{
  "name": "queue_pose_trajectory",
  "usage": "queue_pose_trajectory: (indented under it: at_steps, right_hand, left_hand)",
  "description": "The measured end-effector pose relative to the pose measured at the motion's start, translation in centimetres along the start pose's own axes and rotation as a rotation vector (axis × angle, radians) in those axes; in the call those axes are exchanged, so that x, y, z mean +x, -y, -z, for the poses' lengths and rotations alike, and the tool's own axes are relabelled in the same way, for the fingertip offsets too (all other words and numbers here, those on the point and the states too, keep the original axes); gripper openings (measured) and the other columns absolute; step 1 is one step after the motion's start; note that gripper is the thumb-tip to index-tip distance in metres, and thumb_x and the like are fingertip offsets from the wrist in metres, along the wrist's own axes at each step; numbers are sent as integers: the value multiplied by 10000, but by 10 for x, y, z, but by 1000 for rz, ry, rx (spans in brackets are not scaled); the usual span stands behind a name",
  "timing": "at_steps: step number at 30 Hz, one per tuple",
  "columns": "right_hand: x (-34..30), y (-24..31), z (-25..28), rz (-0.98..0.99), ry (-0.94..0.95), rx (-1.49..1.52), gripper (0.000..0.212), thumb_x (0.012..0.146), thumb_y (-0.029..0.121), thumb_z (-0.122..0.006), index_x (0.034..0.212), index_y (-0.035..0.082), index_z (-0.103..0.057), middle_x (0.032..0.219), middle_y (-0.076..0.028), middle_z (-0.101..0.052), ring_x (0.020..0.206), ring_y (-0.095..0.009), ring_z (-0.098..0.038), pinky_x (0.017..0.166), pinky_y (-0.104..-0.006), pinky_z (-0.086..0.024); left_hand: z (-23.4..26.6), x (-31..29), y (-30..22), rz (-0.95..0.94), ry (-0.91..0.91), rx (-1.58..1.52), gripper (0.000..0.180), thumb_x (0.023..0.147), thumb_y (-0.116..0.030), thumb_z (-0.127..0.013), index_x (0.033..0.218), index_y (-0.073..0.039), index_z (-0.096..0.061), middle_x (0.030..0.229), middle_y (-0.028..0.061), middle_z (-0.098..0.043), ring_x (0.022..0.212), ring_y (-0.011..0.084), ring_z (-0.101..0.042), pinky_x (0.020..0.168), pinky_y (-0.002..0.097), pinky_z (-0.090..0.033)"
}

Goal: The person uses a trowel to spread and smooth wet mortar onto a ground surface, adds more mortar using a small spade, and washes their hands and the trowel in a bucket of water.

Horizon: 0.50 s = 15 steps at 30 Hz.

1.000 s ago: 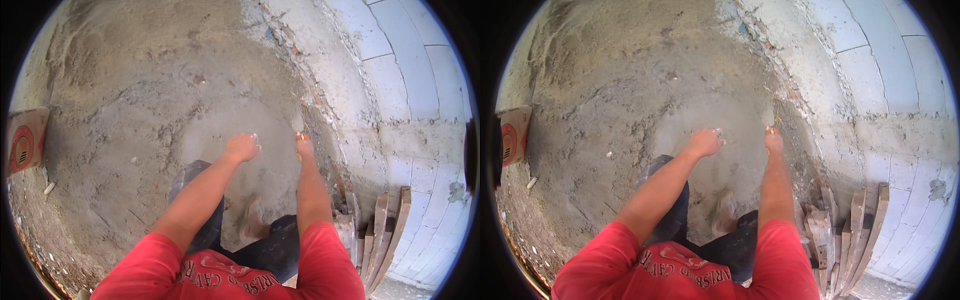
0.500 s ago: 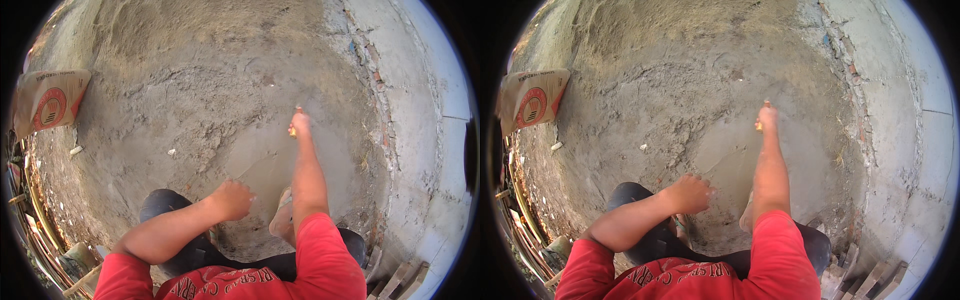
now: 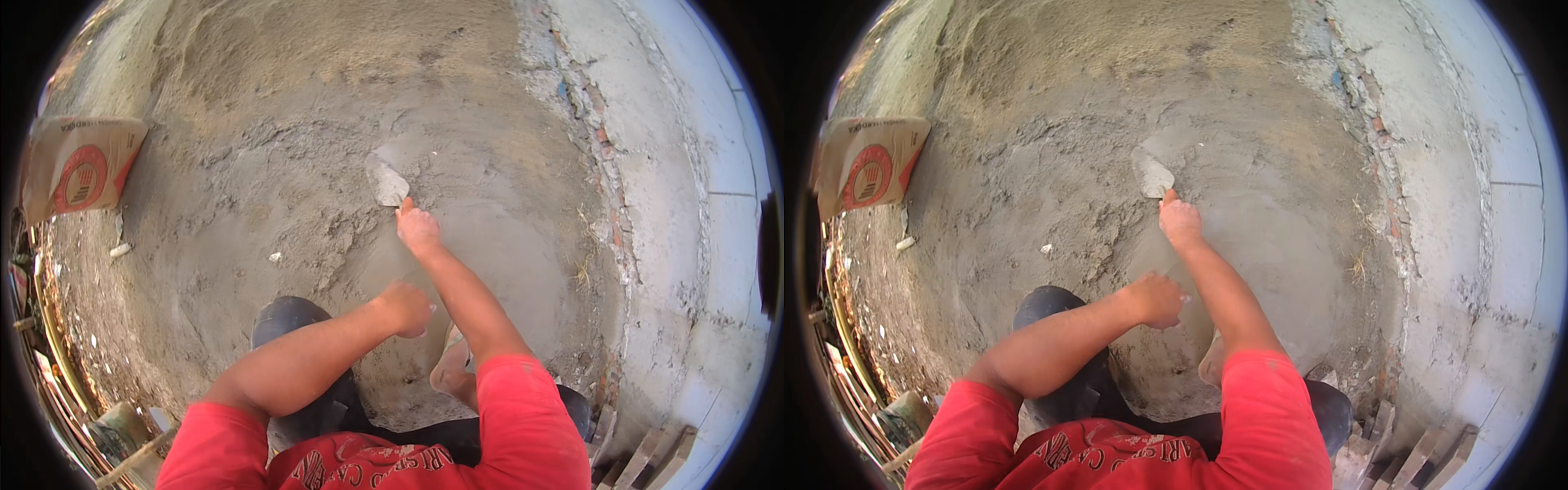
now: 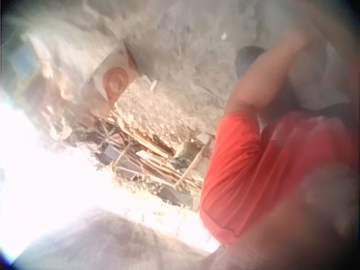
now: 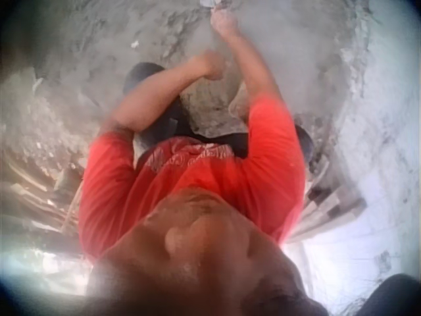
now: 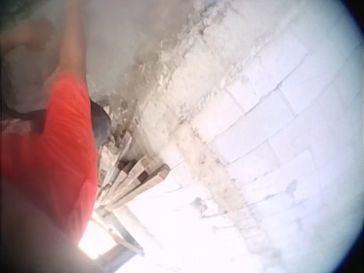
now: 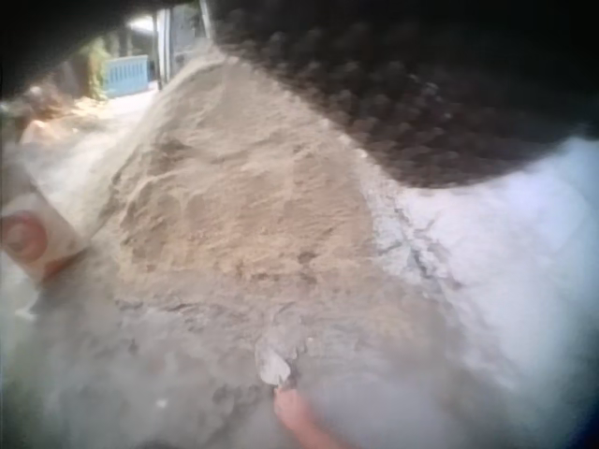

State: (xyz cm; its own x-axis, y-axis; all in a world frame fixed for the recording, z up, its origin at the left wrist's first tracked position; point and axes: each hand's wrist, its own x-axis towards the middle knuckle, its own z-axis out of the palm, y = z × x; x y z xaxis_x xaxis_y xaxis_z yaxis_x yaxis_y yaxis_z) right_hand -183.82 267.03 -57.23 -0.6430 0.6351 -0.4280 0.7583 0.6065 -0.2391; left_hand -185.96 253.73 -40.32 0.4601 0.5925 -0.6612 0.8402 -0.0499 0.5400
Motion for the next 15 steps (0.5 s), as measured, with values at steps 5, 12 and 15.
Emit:
queue_pose_trajectory:
  at_steps: [5, 12, 15]
  right_hand:
    - [67, -121, 53, -165, -306, -54, 318, 1001, 351, -485, 1092, 48, -519, 824, -205, -703, 785, -403, -701, 672, -513, -561]
    - [-9, -274, 63, -699, -177, 83, 413, 1019, 318, -399, 1163, -3, -615, 1117, -253, -656, 977, -367, -659, 800, -485, -528]
    - [44, -195, 46, -745, -111, 448, 388, 1015, 286, -401, 1101, -9, -639, 951, -228, -659, 709, -309, -687, 584, -429, -557]
  left_hand:
    - [-8, -3, -12, -41, -212, -5, 463, 834, -398, -715, 1174, -88, -662, 1066, 133, -686, 1030, 342, -656, 856, 461, -516]
    - [-16, -64, -6, -20, -271, -156, 438, 813, -372, -725, 1146, -93, -667, 1024, 127, -684, 1028, 325, -651, 871, 462, -506]
    - [-28, -72, -2, -16, -249, -138, 428, 809, -349, -725, 1154, -101, -669, 1006, 124, -683, 1005, 330, -652, 856, 466, -507]
